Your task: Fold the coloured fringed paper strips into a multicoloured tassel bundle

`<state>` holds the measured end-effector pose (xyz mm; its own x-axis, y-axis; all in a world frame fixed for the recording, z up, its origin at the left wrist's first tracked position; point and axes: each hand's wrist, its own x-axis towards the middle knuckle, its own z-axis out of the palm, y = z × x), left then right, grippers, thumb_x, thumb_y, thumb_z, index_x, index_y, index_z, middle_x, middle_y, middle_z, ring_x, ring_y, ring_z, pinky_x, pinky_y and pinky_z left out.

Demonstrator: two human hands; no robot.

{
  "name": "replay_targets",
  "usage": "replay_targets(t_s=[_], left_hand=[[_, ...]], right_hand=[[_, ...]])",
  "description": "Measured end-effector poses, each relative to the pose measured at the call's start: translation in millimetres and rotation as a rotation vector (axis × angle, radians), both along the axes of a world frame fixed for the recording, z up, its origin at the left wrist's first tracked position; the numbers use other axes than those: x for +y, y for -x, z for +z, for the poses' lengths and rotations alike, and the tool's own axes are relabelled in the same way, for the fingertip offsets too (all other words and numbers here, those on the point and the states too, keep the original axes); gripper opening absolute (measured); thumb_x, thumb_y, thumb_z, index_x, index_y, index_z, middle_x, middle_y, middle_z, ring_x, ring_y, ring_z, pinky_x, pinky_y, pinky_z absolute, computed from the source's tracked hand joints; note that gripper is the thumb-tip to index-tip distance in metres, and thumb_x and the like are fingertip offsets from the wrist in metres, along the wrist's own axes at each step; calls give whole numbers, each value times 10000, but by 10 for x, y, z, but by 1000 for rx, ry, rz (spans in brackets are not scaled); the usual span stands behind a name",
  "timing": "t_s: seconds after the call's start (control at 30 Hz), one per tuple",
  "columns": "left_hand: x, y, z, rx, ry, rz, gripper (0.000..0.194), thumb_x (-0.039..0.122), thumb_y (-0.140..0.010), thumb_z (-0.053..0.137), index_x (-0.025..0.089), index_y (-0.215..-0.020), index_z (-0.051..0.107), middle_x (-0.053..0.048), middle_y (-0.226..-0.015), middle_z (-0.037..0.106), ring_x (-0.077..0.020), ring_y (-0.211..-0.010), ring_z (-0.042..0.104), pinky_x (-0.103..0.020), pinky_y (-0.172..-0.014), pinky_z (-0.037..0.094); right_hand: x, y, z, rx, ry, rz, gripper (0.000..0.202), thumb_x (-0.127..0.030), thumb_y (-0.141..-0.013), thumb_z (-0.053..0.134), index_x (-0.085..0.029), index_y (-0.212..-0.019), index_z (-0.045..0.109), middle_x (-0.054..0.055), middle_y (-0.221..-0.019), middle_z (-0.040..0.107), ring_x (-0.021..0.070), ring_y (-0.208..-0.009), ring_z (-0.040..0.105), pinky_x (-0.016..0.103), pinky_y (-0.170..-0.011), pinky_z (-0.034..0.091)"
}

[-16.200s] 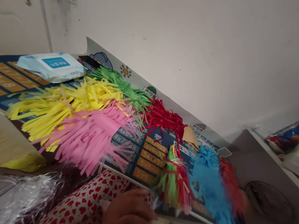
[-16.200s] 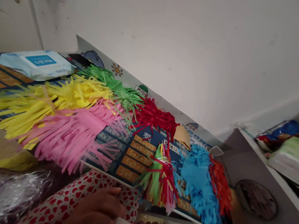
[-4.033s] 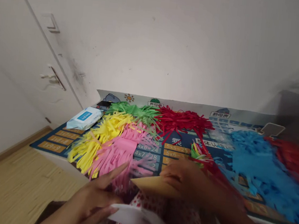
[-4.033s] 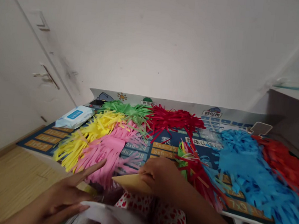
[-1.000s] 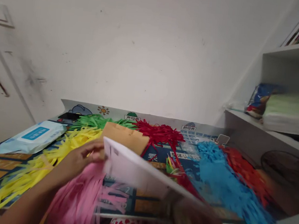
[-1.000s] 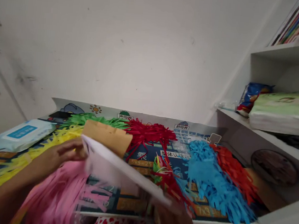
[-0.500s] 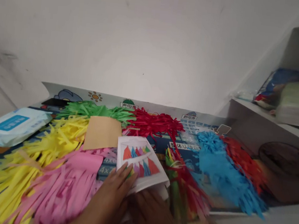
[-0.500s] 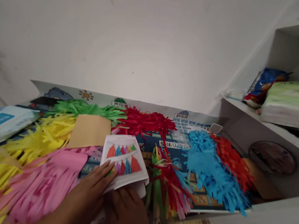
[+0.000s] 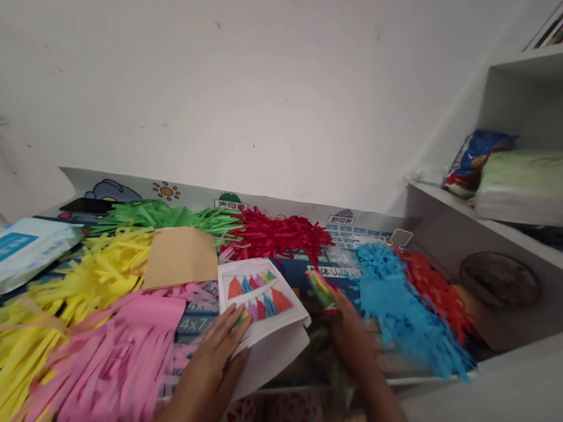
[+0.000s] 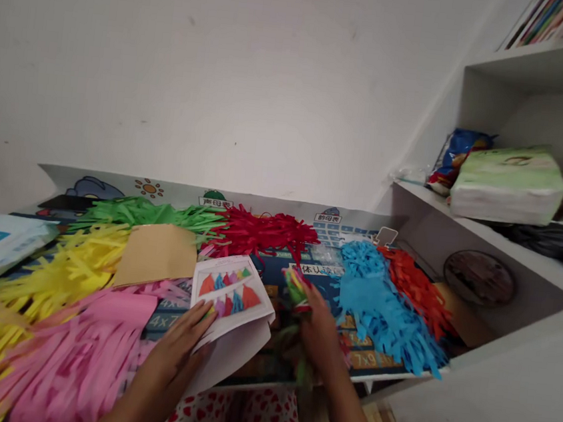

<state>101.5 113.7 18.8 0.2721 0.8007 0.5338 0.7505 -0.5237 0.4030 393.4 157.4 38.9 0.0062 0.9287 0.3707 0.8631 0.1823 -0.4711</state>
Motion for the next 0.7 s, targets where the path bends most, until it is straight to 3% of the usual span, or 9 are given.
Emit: replay_targets(t_s=[0.07, 0.13, 0.2, 0.27, 0.37, 0.47, 0.57, 0.7], left_hand=[[15, -111, 7, 20, 3, 17, 438, 213, -933, 420, 202, -1362, 506, -125, -1424, 510, -274, -1338, 441, -474, -1030, 465], [30, -241, -1, 61, 17, 33, 432, 209, -928, 413, 157, -1341, 528, -150, -1423, 504, -286, -1348, 425, -473, -1035, 460], [44, -369, -18, 106, 38, 55, 446, 191, -905, 428, 123, -1334, 533, -172, -1427, 492, -306, -1362, 398, -484, -1038, 453], [54, -469, -39, 136, 54, 92, 490, 154, -875, 442, 103, -1359, 503, -184, -1442, 468, -320, -1372, 374, -489, -1037, 452], [57, -549, -72, 169, 4, 130, 501, 116, -888, 398, 74, -1383, 462, -204, -1441, 462, -328, -1372, 366, -493, -1035, 452], [29, -591, -108, 223, -67, 93, 473, 104, -910, 372, 63, -1374, 455, -223, -1434, 463, -327, -1405, 288, -512, -1053, 428], [-43, -652, -152, 294, -92, 72, 495, 55, -876, 389, 56, -1368, 445, -235, -1448, 438, -333, -1435, 160, -514, -1052, 426], [-150, -733, -221, 404, -96, 69, 557, 18, -829, 415, 81, -1382, 434, -219, -1466, 420, -359, -1427, 174, -509, -1026, 449]], right_hand=[[-277, -165, 218, 103, -103, -70, 554, -231, -890, 431, -270, -1442, 408, 56, -1399, 527, 261, -1269, 502, 439, -1010, 456], [-626, -162, 266, 64, -248, -76, 630, -275, -882, 499, -286, -1485, 318, 56, -1423, 500, 287, -1279, 493, 437, -977, 485], [-927, 4, 100, -83, -363, 97, 654, -259, -859, 543, -310, -1477, 338, 59, -1442, 480, 308, -1275, 497, 411, -936, 515], [-1093, 221, -208, -164, -398, 204, 615, -209, -827, 579, -389, -1400, 450, 24, -1390, 544, 281, -1176, 587, 363, -876, 547], [-1116, 403, -650, -361, -485, 315, 568, -118, -830, 522, -304, -1366, 505, 106, -1314, 607, 276, -1009, 660, 391, -774, 569], [-1061, 391, -802, -476, -422, 326, 529, -101, -806, 535, -242, -1316, 554, 159, -1311, 600, 308, -942, 662, 454, -721, 562], [-983, 338, -622, -292, -167, 315, 519, -52, -772, 542, -256, -1243, 617, 133, -1299, 615, 280, -914, 671, 429, -752, 555], [-817, 324, -164, 494, 287, 305, 410, -138, -810, 535, -222, -1192, 659, 83, -1170, 688, 275, -979, 658, 445, -889, 515]])
